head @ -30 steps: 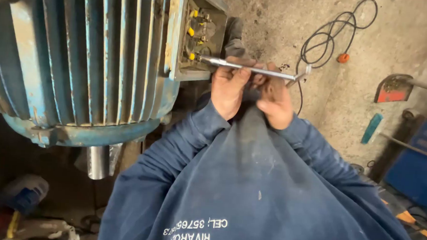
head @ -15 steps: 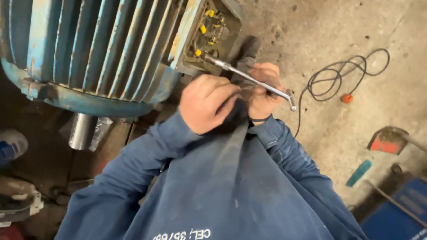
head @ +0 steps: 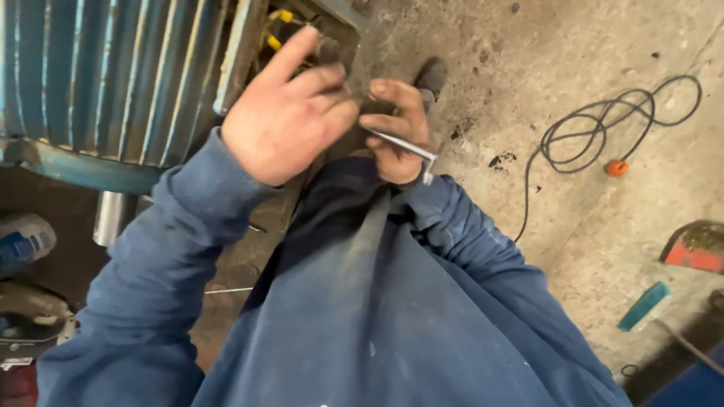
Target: The person uses a T-handle wrench to tighten screws inside the open terminal box of a large blue electric motor. The hands repeatedly rotate the tool to secure the connections within the motor's junction box.
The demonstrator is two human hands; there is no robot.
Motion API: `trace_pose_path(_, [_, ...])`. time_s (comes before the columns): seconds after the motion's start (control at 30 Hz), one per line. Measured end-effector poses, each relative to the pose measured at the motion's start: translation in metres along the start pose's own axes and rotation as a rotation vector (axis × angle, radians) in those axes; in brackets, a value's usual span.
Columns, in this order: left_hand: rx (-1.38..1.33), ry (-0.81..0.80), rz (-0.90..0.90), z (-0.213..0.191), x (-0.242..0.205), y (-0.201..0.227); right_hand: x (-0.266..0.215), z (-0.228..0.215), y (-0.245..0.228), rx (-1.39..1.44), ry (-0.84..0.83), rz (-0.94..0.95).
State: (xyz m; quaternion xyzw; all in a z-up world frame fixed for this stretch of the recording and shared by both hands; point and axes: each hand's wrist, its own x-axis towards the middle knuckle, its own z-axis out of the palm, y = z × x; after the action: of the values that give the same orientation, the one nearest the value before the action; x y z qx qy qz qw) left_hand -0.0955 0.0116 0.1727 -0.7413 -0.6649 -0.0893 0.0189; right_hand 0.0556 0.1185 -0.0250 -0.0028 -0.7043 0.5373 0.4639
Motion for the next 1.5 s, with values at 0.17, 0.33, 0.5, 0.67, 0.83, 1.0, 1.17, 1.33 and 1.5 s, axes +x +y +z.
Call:
trace_pose_path(0.17, [0.111,0.011,-0.101,0.002,-0.002,0.011,-0.01,0.028,-0.001,0.182,0.266,0.143])
trace_pose_path(0.33, [0.194,-0.091,-0.062,0.005,-0.002,0.008,0.007,0.036,-0.016,0.383,0.323,0.182])
trace_pose_path(0.5, [0.088,-0.143,0.022,0.001,-0.002,-0.008,0.006,0.011,-0.016,0.268,0.073,0.165])
trace_pose_path(0.67, [0.017,-0.049,-0.123,-0.012,0.006,0.001,-0.001,0.026,-0.011,0.163,0.193,0.216])
trace_pose_path(0.83, [0.214,-0.19,-0.087,0.015,-0.01,-0.002,-0.002,0.04,-0.006,0.193,0.303,0.166])
trace_pose_path(1.0, [0.195,-0.217,-0.044,0.013,-0.005,-0.011,0.018,0.016,-0.013,0.261,0.143,0.157])
trace_pose_path(1.17, [0.419,-0.025,-0.006,-0.012,0.016,-0.003,0.003,0.008,0.0,0.038,0.029,0.07])
trace_pose_path(1.33, [0.204,-0.1,-0.112,0.009,-0.005,-0.001,0.01,0.024,0.008,0.11,0.127,0.032])
trace_pose_path(1.5, [0.132,-0.08,-0.138,0.009,-0.013,0.004,0.036,-0.039,0.004,-0.071,-0.171,0.218])
